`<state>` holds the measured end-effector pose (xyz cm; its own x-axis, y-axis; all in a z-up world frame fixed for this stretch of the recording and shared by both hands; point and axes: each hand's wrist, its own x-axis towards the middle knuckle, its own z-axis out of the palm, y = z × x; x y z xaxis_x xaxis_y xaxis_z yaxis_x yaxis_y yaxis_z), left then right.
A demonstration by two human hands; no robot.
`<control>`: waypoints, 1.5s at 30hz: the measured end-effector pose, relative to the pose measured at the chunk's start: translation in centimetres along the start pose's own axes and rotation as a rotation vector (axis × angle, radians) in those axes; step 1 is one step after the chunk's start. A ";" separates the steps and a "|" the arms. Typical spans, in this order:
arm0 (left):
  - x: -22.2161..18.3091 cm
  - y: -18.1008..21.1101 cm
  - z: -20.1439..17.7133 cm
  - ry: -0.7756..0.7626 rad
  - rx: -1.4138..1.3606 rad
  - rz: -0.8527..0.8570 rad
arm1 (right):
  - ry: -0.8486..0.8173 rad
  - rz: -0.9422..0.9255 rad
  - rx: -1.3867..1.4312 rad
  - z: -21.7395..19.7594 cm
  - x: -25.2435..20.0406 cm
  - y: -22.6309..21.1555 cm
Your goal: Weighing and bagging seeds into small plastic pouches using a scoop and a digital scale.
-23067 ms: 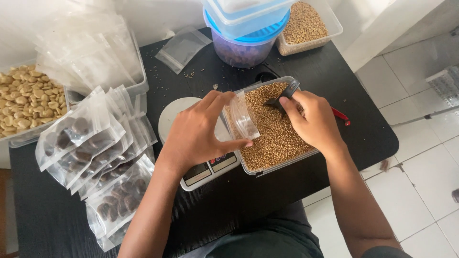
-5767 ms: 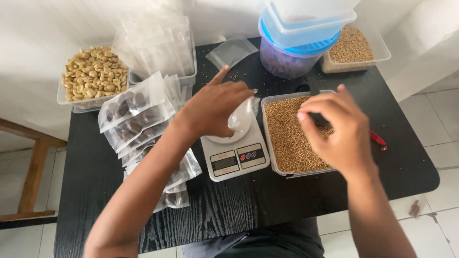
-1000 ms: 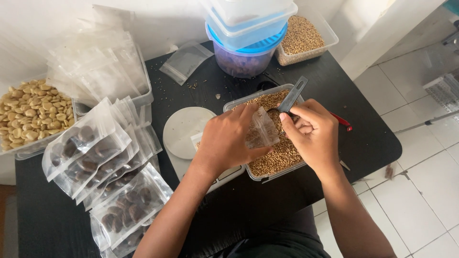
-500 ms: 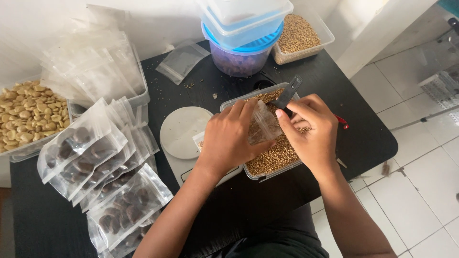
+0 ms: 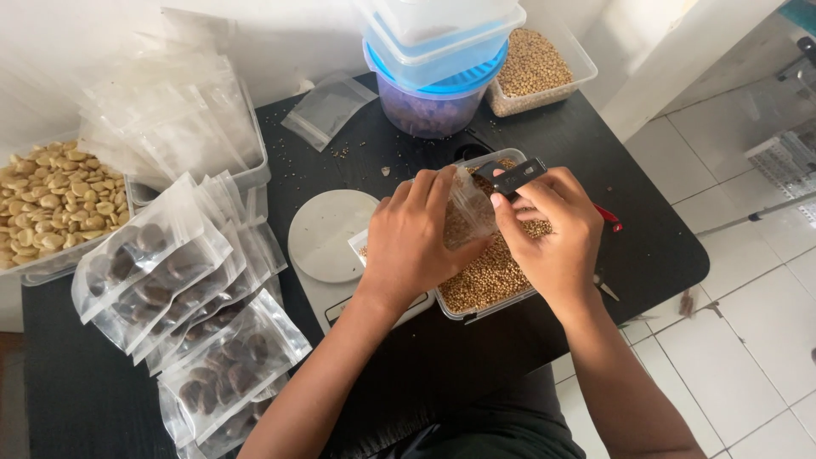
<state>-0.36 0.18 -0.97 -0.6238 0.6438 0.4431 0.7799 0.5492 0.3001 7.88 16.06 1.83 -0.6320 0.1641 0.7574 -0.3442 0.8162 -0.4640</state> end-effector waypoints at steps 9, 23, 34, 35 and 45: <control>0.1 -0.3 0.0 0.058 0.024 0.010 | 0.009 -0.039 0.030 0.2 0.0 -0.3; 0.1 -0.2 0.2 0.187 -0.035 -0.020 | -0.053 -0.082 0.098 -0.6 0.7 -0.1; 0.0 0.0 -1.1 0.269 -0.179 -0.055 | -0.167 -0.032 0.280 -0.4 1.8 -0.6; 0.1 0.0 -1.1 0.272 -0.178 -0.055 | -0.167 -0.036 0.280 -0.3 1.9 -0.8; 0.1 0.3 -1.2 0.391 -0.188 -0.142 | -0.198 0.043 0.471 0.1 2.3 -1.0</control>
<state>-0.17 -0.20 0.15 -0.6878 0.2991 0.6614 0.7058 0.4882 0.5133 6.65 15.59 3.98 -0.7564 0.0464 0.6525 -0.5617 0.4651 -0.6842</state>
